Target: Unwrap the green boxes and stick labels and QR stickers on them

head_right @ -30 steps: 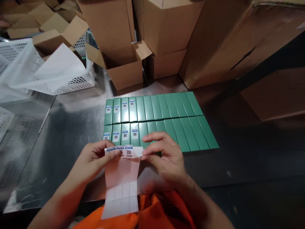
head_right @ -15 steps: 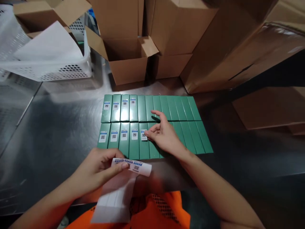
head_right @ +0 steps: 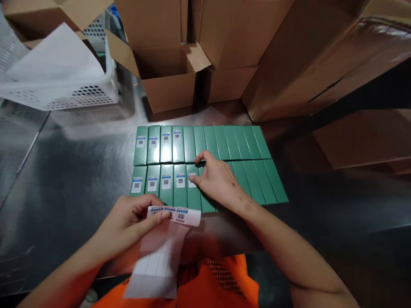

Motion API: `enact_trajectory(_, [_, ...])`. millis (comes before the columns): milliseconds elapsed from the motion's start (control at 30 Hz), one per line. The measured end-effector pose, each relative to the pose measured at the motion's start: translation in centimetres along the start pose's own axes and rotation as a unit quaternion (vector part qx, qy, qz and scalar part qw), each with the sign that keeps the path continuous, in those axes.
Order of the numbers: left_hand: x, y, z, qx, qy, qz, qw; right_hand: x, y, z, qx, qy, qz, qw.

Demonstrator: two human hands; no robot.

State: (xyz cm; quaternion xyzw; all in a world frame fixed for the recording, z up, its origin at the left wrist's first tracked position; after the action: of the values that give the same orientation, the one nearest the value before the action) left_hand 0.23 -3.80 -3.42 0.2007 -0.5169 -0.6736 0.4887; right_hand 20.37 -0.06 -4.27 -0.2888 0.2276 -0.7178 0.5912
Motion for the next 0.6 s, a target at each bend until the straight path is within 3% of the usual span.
enact_trajectory(67, [-0.1, -0.2, 0.4, 0.017, 0.022, 0.014, 1.0, 0.1, -0.2, 0.7, 0.0, 0.008, 0.026, 1.0])
enact_trajectory(167, [-0.3, -0.5, 0.8, 0.032, 0.049, 0.037, 0.998, 1.8, -1.0, 0.8, -0.109, -0.015, 0.07, 0.991])
enact_trajectory(267, [-0.5, -0.8, 0.9, 0.039, 0.059, 0.051, 0.996, 4.5, -2.8, 0.4, -0.162, -0.039, 0.145, 0.975])
enact_trajectory(400, [-0.9, -1.4, 0.8, 0.054, 0.066, 0.058, 0.995, 6.4, -5.6, 1.0, -0.182, -0.021, 0.257, 0.949])
enact_trajectory(467, [-1.0, -1.6, 0.9, 0.06, 0.071, 0.063, 0.994, 4.9, -5.8, 1.9, -0.233, -0.009, 0.246, 0.941])
enact_trajectory(600, [-1.2, -1.5, 0.9, 0.052, 0.072, 0.053, 0.995, -2.8, -3.3, 3.2, -0.306, 0.04, 0.09, 0.947])
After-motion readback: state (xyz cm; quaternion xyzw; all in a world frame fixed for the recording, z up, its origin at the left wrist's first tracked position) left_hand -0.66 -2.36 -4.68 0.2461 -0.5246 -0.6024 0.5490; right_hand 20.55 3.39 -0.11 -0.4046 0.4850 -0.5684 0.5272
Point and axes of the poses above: each hand's wrist, its own x-axis away from the middle knuckle, its own z-axis out of the back of the hand, y = z × x, the point moved 8 cm from there along -x, towards the middle knuckle, and after that the axes turned 7 degrees about y, right-handed, at the moved point
